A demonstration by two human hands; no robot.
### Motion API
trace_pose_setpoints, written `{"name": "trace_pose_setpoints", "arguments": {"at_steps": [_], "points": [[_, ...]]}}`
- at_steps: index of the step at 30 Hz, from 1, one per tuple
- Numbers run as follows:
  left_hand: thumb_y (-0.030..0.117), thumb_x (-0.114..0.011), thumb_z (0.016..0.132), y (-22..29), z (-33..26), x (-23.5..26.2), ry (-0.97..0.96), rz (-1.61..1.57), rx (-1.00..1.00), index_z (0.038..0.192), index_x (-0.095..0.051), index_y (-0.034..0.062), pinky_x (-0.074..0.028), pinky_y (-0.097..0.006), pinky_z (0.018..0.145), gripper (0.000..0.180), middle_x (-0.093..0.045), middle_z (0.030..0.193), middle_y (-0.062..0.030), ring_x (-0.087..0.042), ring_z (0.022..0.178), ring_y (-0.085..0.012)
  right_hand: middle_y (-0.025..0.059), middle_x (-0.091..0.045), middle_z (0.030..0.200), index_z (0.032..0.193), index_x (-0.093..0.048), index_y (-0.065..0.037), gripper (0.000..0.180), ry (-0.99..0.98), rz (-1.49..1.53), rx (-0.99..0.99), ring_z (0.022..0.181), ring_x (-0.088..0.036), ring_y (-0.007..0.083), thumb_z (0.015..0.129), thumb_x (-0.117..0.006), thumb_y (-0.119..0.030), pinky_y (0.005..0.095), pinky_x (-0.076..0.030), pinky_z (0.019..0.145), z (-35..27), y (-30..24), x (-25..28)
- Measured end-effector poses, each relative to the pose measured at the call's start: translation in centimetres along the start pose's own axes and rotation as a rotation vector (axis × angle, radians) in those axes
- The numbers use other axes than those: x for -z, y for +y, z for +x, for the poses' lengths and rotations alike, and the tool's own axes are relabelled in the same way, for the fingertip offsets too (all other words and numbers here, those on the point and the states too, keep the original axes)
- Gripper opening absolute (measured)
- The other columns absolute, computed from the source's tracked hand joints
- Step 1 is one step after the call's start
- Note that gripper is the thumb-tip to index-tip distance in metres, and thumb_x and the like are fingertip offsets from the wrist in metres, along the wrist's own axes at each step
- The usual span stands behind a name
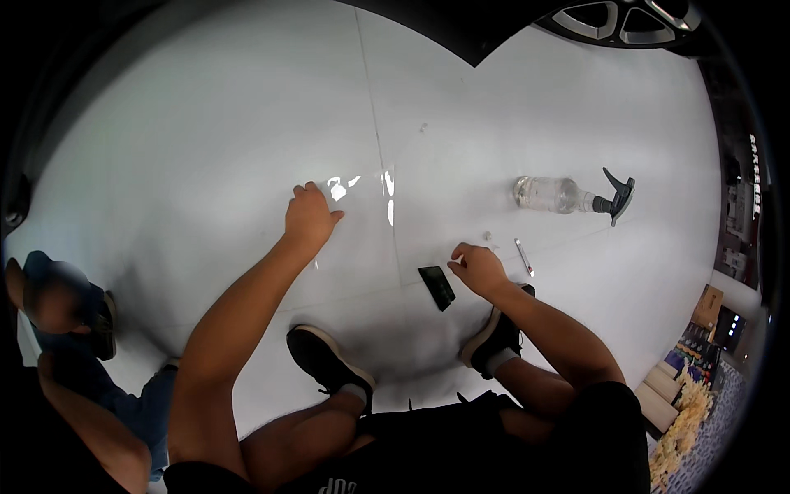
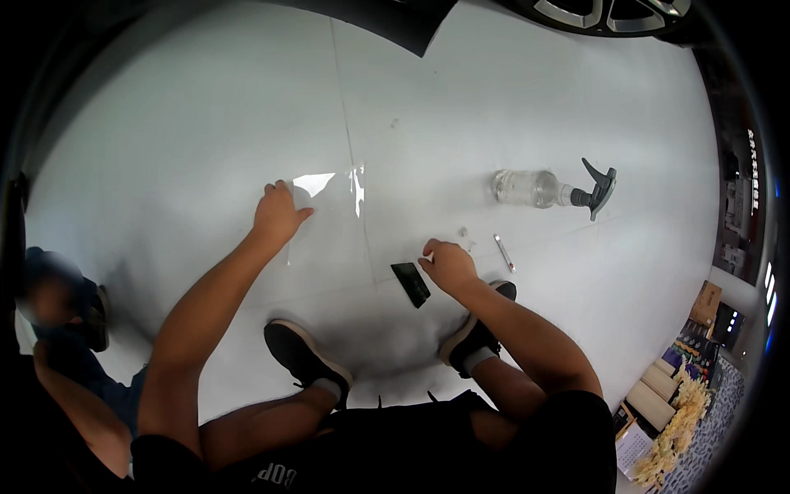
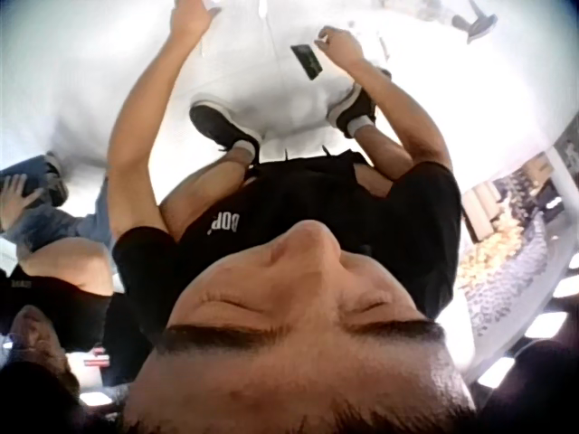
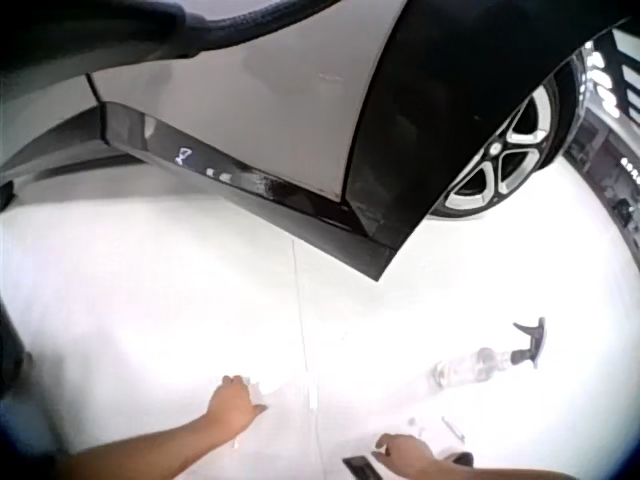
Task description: The person applies a protective film to the car's wheel arch. They spray the surface with liquid, use a squeegee to smooth the film, and trim the edges with a knife.
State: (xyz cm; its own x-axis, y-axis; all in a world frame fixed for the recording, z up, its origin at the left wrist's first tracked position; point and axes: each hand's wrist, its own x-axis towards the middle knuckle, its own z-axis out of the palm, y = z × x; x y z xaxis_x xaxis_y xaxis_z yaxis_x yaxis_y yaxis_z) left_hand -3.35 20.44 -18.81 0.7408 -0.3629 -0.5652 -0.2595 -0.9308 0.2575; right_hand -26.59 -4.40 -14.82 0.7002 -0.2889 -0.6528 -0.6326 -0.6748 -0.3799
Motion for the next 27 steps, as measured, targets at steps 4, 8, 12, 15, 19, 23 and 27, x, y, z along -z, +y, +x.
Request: {"name": "trace_pose_setpoints", "arguments": {"at_steps": [4,8,12,15,19,23,27], "points": [[0.026,-0.086,0.082,1.2,0.5,-0.5,-0.061,-0.205,0.084,0.114,-0.058,-0.0130,-0.060,-0.038,0.089,0.057,-0.070,0.108,-0.0259,-0.071,0.097,-0.0360,0.0176,-0.075,0.107,0.123,-0.066,0.002,0.044,0.211,0.424,0.036,0.091,-0.073,0.0311,0.094,-0.075,-0.030,0.0416,-0.057,0.082,3.8,-5.0,-5.2],[0.030,-0.083,0.085,-1.2,1.5,-2.5,-0.072,-0.396,0.016,0.117,-0.059,-0.0094,-0.059,-0.039,0.086,0.056,-0.072,0.104,-0.0227,-0.072,0.095,-0.0327,0.0117,-0.071,0.091,0.112,-0.066,-0.001,0.034,0.279,0.465,-0.169,0.078,-0.067,0.0231,0.094,-0.075,-0.029,0.0374,-0.054,0.072,6.6,-8.4,-6.9],[0.031,-0.078,0.091,-1.7,-0.9,0.3,-0.146,-0.509,-0.112,0.114,-0.062,-0.0013,-0.057,-0.040,0.082,0.043,-0.072,0.104,-0.0199,-0.072,0.094,-0.0288,0.0032,-0.058,0.071,0.096,-0.060,-0.001,0.020,0.293,0.571,0.184,0.060,-0.048,0.0099,0.098,-0.071,-0.018,0.0293,-0.042,0.056,3.2,-8.1,-2.6],[0.029,-0.080,0.091,3.2,-7.0,6.1,0.197,-0.299,-0.141,0.100,-0.063,-0.0021,-0.056,-0.037,0.074,0.037,-0.071,0.093,-0.0157,-0.069,0.086,-0.0232,0.0056,-0.055,0.065,0.107,-0.064,-0.002,0.015,0.273,0.522,0.262,0.056,-0.048,0.0143,0.097,-0.070,-0.011,0.0295,-0.043,0.055,-2.2,-6.4,2.9],[0.019,-0.077,0.096,9.1,-14.1,11.7,-0.224,-0.902,-0.360,0.098,-0.060,-0.0018,-0.055,-0.027,0.066,0.027,-0.069,0.090,-0.0070,-0.065,0.073,-0.0116,0.0057,-0.054,0.066,0.130,-0.064,-0.006,0.032,0.100,0.424,0.349,0.056,-0.047,0.0121,0.097,-0.067,-0.007,0.0286,-0.043,0.055,-9.4,-9.1,9.5],[0.014,-0.072,0.100,13.2,-16.8,13.2,-0.356,-1.335,-0.275,0.101,-0.063,-0.0028,-0.058,-0.026,0.070,0.019,-0.069,0.091,-0.0053,-0.068,0.078,-0.0108,0.0064,-0.054,0.068,0.141,-0.060,-0.005,0.052,0.284,0.097,0.736,0.054,-0.053,0.0190,0.090,-0.070,0.000,0.0328,-0.048,0.052,-12.9,-8.7,11.5],[0.011,-0.070,0.101,14.4,-18.5,13.3,-0.383,-1.384,-0.249,0.104,-0.065,-0.0037,-0.060,-0.027,0.074,0.016,-0.070,0.093,-0.0067,-0.070,0.083,-0.0125,0.0059,-0.059,0.079,0.139,-0.061,-0.004,0.059,0.251,-0.044,0.818,0.060,-0.059,0.0209,0.081,-0.075,0.000,0.0337,-0.051,0.052,-14.8,-8.0,14.5]]}}
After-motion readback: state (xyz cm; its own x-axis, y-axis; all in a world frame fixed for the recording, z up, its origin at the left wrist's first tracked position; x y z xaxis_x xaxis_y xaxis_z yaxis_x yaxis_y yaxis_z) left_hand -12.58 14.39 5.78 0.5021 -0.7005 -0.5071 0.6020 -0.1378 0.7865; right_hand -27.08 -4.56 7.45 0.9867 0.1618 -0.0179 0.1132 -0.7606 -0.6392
